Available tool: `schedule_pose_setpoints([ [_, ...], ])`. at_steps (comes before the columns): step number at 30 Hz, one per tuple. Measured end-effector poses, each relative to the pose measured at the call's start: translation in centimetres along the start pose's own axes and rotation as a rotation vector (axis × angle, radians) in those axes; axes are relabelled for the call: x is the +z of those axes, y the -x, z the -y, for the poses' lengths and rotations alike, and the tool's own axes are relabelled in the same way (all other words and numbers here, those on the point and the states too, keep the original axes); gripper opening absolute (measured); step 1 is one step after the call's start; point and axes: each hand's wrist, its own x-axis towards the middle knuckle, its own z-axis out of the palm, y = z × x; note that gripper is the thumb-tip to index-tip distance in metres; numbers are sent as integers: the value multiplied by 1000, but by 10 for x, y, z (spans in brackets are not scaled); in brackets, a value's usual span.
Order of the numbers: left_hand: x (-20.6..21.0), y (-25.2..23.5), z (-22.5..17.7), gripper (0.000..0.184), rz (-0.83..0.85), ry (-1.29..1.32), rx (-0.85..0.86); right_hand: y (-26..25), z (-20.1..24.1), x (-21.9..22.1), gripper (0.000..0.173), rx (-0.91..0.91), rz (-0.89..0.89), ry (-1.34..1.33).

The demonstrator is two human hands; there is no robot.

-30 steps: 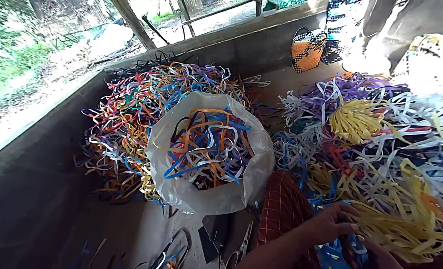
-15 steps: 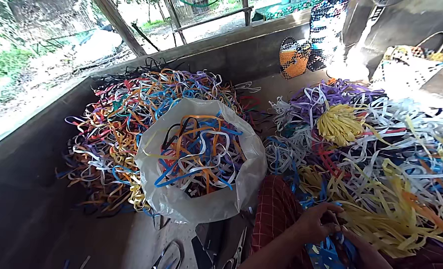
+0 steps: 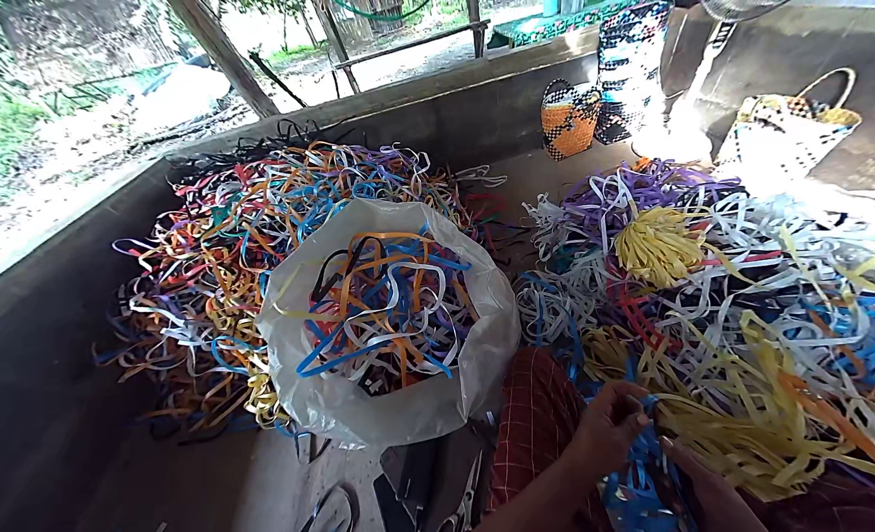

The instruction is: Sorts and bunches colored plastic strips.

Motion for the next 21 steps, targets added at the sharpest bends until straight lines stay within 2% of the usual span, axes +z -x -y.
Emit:
schedule_pose_setpoints([
  [3,-5,-4,-11,31,28,-92,85,1,-3,-1,33,-28,-1,-28],
  [5,-7,-6,-13,31,29,-106,81,-1,-10,-4,25,-101,31,-68],
  [7,-9,-6,-11,32,-26,-73,69,-1,-8,-5,30,-174,41,-79],
  [9,-10,-5,-6,32,-71,-32,52,3,-2,-4,33,-188,11,-31],
  [13,-8,-3,-4,33,-71,-2,51,4,0,-3,16,-160,-121,125],
  [15,-8,-4,-5,35,-62,-1,44,0,-4,-5,16,-196,-207,96],
  [18,-2,-5,-3,35,-28,-199,78,-2,-2,-7,13,-287,-335,189],
  [21,6,-9,4,27,-44,-611,323,-3,18,-5,14,-362,-442,542],
])
